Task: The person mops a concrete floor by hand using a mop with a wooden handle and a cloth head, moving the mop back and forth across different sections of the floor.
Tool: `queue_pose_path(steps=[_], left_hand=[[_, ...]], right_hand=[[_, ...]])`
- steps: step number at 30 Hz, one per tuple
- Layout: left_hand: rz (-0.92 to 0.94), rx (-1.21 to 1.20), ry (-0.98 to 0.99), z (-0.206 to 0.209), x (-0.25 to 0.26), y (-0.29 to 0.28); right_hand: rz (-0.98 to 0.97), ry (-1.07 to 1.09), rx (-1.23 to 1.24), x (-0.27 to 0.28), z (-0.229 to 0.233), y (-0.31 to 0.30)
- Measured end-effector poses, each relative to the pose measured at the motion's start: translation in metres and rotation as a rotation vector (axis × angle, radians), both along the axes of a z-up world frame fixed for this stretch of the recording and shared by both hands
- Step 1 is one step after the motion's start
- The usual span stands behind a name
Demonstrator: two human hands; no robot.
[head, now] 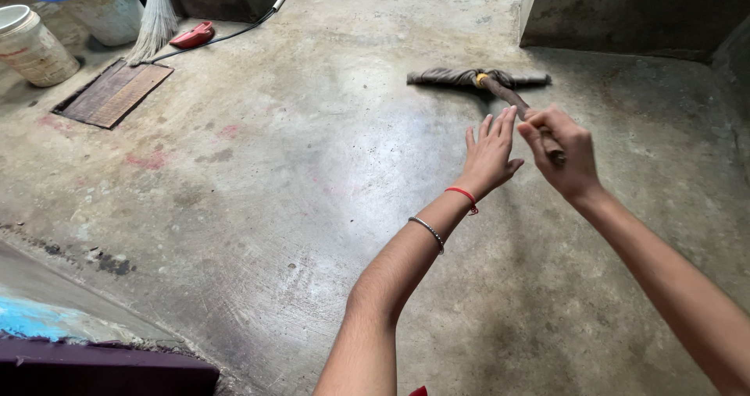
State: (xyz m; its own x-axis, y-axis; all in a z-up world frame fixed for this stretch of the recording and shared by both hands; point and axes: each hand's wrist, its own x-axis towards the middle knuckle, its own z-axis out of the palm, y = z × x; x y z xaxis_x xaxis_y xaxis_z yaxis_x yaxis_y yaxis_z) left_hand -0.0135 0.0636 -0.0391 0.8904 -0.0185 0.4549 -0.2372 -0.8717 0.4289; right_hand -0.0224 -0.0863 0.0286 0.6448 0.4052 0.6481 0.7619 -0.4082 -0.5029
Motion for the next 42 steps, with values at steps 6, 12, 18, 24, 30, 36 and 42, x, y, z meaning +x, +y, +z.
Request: queue_pose_path(steps=[6,12,18,24,30,36,42], left_hand=[[-0.073,-0.002,-0.063,0.011,-0.008,-0.012],[-0.039,0.014,-0.031,0.001,0.001,-0.005],[0.014,-0.002,0.02,-0.013,0.007,0.014],[0.027,-0.113,-0.009,-0.01,0.009,0.025],[-0.208,-0.123,-0.336,0.019,-0.008,0.014],[-0.414,-0.089,-0.504,0.052,-0.03,-0.037],[-0.352,-0.069,-0.47,0.054,-0.038,-0.04]], right_hand=[[0.07,-0.192,0.129,-0.028,0.016,-0.013],[0.162,-0.394,0.098,-0.015,0.006,0.0],[0.072,-0.3,-0.05,0.042,-0.031,0.01],[-0.032,-0.167,0.059,0.032,-0.026,0.028],[0.072,-0.125,0.095,-0.039,0.025,-0.002],[0.1,-0.103,0.151,-0.121,0.101,-0.04],[0.089,-0.061,0.207,-0.13,0.111,-0.031]])
